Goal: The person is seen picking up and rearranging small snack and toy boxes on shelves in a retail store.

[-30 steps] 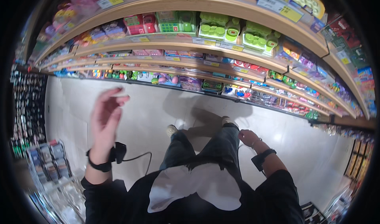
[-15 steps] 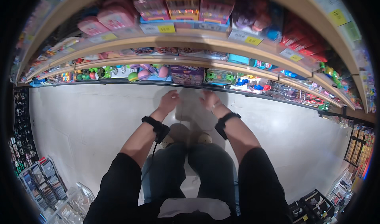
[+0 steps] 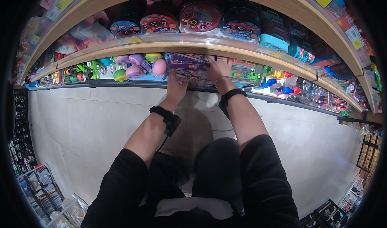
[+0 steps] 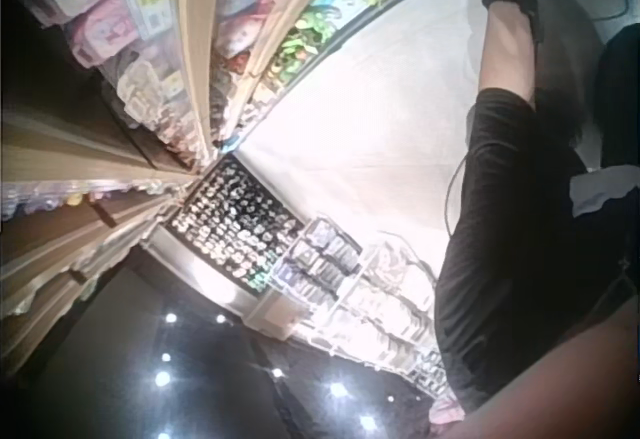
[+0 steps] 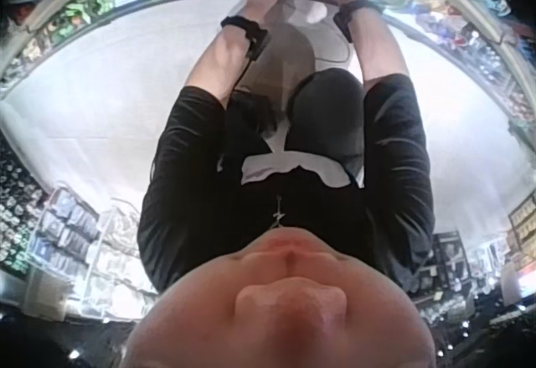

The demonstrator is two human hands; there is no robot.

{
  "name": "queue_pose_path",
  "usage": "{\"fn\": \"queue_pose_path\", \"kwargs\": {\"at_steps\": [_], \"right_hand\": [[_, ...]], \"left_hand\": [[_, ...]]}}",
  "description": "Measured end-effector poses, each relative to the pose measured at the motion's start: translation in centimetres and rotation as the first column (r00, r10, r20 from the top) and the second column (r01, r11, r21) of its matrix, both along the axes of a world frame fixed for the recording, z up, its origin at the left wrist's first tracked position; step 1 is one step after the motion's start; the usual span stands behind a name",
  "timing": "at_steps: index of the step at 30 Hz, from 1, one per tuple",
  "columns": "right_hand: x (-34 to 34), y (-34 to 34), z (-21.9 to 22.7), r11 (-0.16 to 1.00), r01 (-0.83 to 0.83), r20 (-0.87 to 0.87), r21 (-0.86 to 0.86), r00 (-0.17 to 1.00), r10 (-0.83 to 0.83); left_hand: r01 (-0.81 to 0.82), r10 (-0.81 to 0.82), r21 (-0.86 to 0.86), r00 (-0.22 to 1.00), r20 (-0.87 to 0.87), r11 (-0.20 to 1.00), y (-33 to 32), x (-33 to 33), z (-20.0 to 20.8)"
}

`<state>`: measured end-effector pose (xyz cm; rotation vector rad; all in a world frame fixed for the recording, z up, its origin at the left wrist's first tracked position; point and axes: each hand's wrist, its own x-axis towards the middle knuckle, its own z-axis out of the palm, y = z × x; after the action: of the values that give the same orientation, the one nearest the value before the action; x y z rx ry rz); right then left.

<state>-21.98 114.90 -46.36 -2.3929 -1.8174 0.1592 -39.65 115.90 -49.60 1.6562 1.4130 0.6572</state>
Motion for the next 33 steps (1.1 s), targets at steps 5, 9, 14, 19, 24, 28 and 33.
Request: {"fn": "queue_pose_path", "kwargs": {"at_steps": [5, 9, 14, 19, 24, 28, 33], "right_hand": [[0.6, -1.1, -0.6, 0.998, -0.045, 0.062, 0.047, 0.997, 0.042], [1.0, -2.4, -0.9, 0.986, -0.097, 0.071, 0.135, 0.994, 0.088], [1.9, -2.9, -0.9, 0.994, -0.047, 0.082, 0.102, 0.996, 0.038], [-1.3, -4.1, 2.9, 0.993, 0.089, 0.043, 0.073, 0.995, -0.092], [-1.0, -11.2, 10.9, 0.884, -0.453, -0.278, -0.118, 0.869, 0.408], [-1.0, -17.3, 13.2, 0.861, -0.480, -0.403, -0.168, 0.831, 0.385], [-4.1, -21.5, 11.2, 0.826, -0.444, -0.261, -0.346, 0.892, 0.370]], "left_hand": [[-0.021, 0.015, 0.194, 0.999, 0.036, 0.981, 0.9, -0.2, -0.2], [0.004, -0.009, 0.180, 1.000, 0.027, 0.984, 1.6, 0.3, 0.1], [-0.005, 0.001, 0.142, 1.000, 0.029, 0.990, 1.5, 1.2, 0.6], [0.106, -0.109, 0.050, 0.993, 0.050, 0.993, 1.8, -1.2, 4.8], [0.491, -0.371, -0.176, 0.808, 0.457, 0.853, -2.6, -8.3, 20.2], [0.449, -0.429, -0.074, 0.883, 0.189, 0.891, -6.0, -15.2, 29.2], [0.369, -0.378, -0.081, 0.905, -0.193, 0.926, -8.2, -20.4, 29.8]]}}
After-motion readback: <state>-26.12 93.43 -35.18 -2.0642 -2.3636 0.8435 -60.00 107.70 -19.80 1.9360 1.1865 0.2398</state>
